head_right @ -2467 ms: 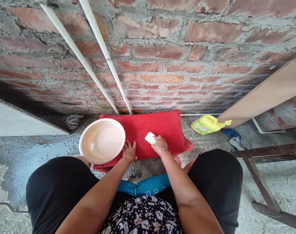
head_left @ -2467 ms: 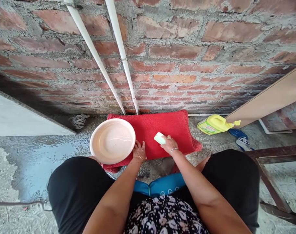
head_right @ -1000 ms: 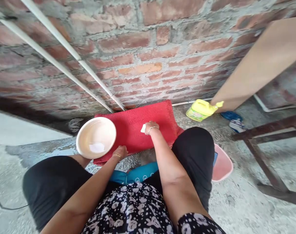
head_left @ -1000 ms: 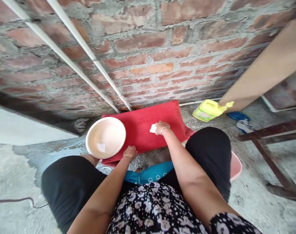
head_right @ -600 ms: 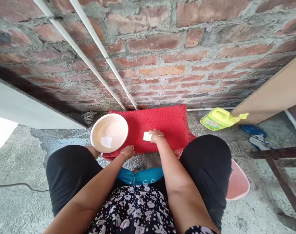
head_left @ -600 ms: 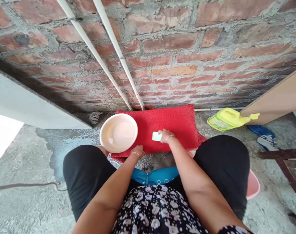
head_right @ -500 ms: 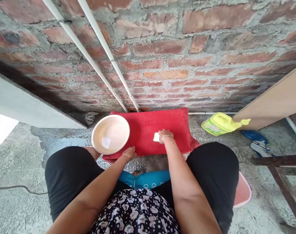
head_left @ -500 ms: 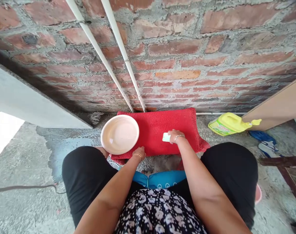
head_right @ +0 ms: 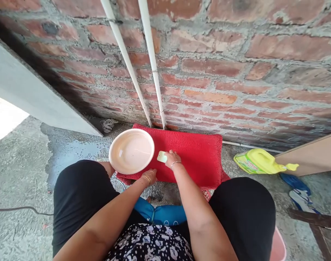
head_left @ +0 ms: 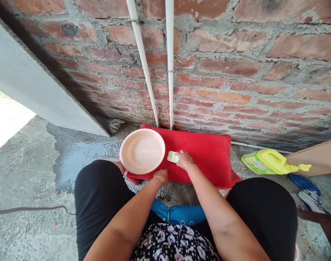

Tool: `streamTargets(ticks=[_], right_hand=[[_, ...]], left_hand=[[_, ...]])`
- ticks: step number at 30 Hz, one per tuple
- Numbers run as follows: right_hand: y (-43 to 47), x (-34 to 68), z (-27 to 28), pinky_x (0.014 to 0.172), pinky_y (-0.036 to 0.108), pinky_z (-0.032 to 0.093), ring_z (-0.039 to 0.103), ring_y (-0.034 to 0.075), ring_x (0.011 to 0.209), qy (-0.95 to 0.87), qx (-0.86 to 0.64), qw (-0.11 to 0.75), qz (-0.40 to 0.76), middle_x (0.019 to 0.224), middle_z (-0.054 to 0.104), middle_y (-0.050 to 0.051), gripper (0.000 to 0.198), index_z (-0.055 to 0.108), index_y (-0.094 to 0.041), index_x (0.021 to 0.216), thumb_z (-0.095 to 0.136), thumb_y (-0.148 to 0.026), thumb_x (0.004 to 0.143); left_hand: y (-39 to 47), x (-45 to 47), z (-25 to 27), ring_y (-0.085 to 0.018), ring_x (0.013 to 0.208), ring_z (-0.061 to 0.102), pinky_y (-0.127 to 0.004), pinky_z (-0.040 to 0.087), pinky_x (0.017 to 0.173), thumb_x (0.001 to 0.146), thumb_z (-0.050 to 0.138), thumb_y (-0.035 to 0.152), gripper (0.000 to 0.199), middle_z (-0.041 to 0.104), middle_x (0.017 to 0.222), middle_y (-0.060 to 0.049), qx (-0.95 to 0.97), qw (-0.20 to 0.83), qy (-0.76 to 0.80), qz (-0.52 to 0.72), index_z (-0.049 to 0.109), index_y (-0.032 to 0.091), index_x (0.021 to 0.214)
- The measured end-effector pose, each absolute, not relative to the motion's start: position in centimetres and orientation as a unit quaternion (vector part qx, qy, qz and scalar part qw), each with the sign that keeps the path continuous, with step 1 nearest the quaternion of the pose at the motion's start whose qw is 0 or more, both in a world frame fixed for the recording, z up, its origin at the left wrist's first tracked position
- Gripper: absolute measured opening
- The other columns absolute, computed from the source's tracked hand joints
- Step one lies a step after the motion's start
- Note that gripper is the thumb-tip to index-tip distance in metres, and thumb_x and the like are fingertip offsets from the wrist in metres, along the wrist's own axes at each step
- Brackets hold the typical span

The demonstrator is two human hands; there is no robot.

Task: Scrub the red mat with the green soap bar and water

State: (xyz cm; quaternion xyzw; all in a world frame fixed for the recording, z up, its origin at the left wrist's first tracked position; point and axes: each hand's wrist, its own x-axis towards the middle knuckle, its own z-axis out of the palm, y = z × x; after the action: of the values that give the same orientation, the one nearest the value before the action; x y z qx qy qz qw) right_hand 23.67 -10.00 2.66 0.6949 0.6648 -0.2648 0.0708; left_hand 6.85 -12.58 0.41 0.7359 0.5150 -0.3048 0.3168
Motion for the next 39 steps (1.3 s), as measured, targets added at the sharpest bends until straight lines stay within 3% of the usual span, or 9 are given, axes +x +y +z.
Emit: streamTargets(ticks=[6,15,18,24,27,33,39], right_hand=[[-12.2,31.9,5.4,0.083,0.033,0.041,0.055,0.025,0.099,0.6,0.751,0.18,-0.212,0.109,0.055,0.01,0.044,0.062,-0.023,0.113,0.065,-0.023,0.069],[-8.3,22.3,3.5,0.083,0.03,0.04,0.052,0.021,0.102,0.656,0.706,0.068,-0.257,0.112,0.052,0.005,0.054,0.055,-0.029,0.12,0.066,-0.023,0.067],[-8.0,21.7,3.1,0.084,0.029,0.04,0.052,0.02,0.102,0.662,0.696,0.084,-0.266,0.113,0.052,0.004,0.055,0.053,-0.031,0.122,0.065,-0.022,0.068],[-10.2,30.1,5.1,0.084,0.032,0.039,0.053,0.023,0.102,0.584,0.76,0.179,-0.222,0.111,0.053,0.007,0.053,0.057,-0.027,0.119,0.068,-0.026,0.067],[-9.9,31.1,6.0,0.082,0.031,0.04,0.054,0.023,0.098,0.572,0.773,0.155,-0.225,0.109,0.053,0.007,0.055,0.057,-0.027,0.119,0.069,-0.027,0.065],[-5.9,23.3,3.5,0.082,0.027,0.041,0.053,0.02,0.099,0.652,0.704,0.073,-0.272,0.111,0.053,0.003,0.057,0.056,-0.029,0.119,0.069,-0.026,0.064],[-7.5,28.5,3.0,0.08,0.028,0.041,0.053,0.022,0.101,0.622,0.717,0.131,-0.285,0.112,0.053,0.004,0.062,0.055,-0.031,0.121,0.071,-0.024,0.062]], left_hand=[[-12.4,8.1,0.9,-0.026,0.113,0.056,-0.038,0.046,0.093,0.079,0.055,0.018,0.04,0.06,0.121,-0.017,0.758,0.297,0.5,-0.295,0.056,0.015,0.118],[-12.0,9.2,1.0,-0.027,0.111,0.057,-0.038,0.047,0.09,0.08,0.053,0.019,0.04,0.06,0.12,-0.018,0.772,0.317,0.478,-0.273,0.056,0.014,0.12],[-11.6,8.9,0.7,-0.028,0.112,0.057,-0.038,0.047,0.09,0.079,0.055,0.02,0.043,0.058,0.122,-0.019,0.769,0.321,0.484,-0.268,0.054,0.012,0.121],[-10.9,8.6,0.2,-0.024,0.108,0.06,-0.034,0.048,0.089,0.083,0.047,0.018,0.034,0.063,0.116,-0.017,0.769,0.319,0.494,-0.249,0.059,0.013,0.115],[-10.8,8.5,-0.2,-0.023,0.107,0.06,-0.034,0.048,0.088,0.083,0.046,0.018,0.033,0.063,0.115,-0.016,0.771,0.315,0.496,-0.246,0.059,0.013,0.114],[-10.8,8.6,-0.6,-0.024,0.105,0.06,-0.035,0.049,0.086,0.082,0.05,0.021,0.033,0.062,0.116,-0.015,0.766,0.316,0.5,-0.251,0.057,0.015,0.114],[-10.7,9.2,-0.8,-0.026,0.104,0.061,-0.036,0.049,0.085,0.081,0.055,0.037,0.04,0.063,0.113,-0.016,0.756,0.318,0.514,-0.25,0.058,0.015,0.114]])
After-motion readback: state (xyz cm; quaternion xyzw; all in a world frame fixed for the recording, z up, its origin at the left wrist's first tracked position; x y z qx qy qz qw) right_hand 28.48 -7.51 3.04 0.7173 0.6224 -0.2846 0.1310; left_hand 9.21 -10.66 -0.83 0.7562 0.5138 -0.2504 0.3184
